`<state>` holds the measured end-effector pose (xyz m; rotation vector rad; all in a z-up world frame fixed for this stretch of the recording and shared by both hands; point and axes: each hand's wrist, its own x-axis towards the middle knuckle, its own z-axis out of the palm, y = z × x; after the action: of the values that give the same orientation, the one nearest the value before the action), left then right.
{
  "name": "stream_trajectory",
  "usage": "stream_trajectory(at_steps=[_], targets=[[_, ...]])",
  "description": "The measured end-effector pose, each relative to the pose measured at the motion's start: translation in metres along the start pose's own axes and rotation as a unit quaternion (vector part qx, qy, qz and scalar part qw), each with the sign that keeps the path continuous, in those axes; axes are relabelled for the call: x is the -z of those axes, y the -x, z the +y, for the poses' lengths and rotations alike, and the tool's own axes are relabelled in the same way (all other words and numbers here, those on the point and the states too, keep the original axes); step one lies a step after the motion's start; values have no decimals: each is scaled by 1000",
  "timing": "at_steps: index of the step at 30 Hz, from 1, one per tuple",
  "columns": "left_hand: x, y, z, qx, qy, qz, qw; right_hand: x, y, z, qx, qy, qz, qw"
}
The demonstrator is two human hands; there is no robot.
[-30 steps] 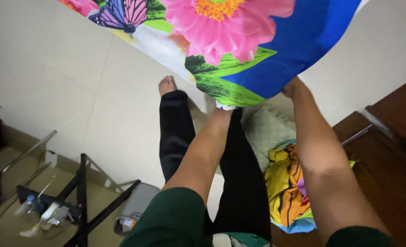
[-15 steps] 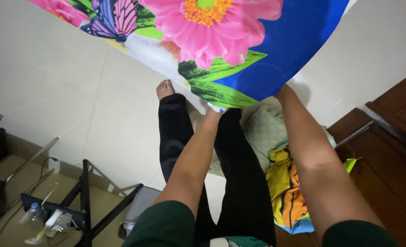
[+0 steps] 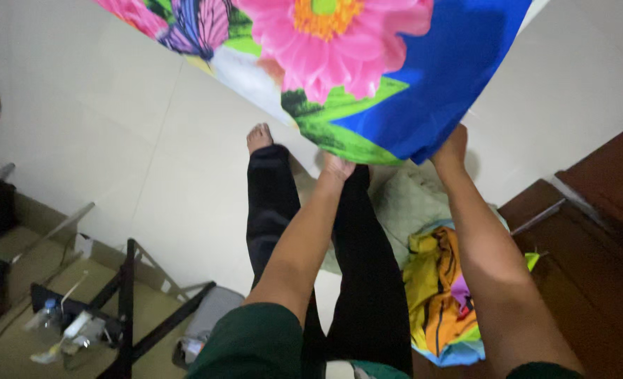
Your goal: The person fits a floral-patterned blue bedsheet onto a mattress, pulling the edges tight and tucking them under the mattress corners and sides.
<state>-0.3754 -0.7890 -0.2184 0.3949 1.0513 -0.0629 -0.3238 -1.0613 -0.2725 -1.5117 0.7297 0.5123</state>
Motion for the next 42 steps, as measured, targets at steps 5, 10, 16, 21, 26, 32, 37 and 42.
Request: stream_trajectory(at_steps=[5, 10, 16, 21, 26, 32, 37, 42], targets=[[-8, -16, 4, -112, -31, -32, 993, -19, -18, -22, 40, 2, 25, 999], [-10, 0, 10, -110, -53, 63, 990, -28, -25, -73, 24, -263, -64, 962], [-113, 82, 57, -481, -344, 233, 772, 14, 4, -183, 40, -122, 68, 989], [-208, 106, 105, -462, -723, 130, 497, -14, 25, -263, 165, -4, 109, 980], [-232, 83, 115, -471, -731, 119, 480, -49, 9, -299, 392, 356, 172, 831], [-228, 76, 111, -452, -733, 39, 507, -45, -49, -314, 221, 449, 105, 859], [-228, 77, 110, -454, -726, -7, 516, -21, -86, -321, 187, 176, 101, 961], [-257, 69, 129, -422, -759, -50, 493, -38, -61, -340, 125, -83, 191, 970]])
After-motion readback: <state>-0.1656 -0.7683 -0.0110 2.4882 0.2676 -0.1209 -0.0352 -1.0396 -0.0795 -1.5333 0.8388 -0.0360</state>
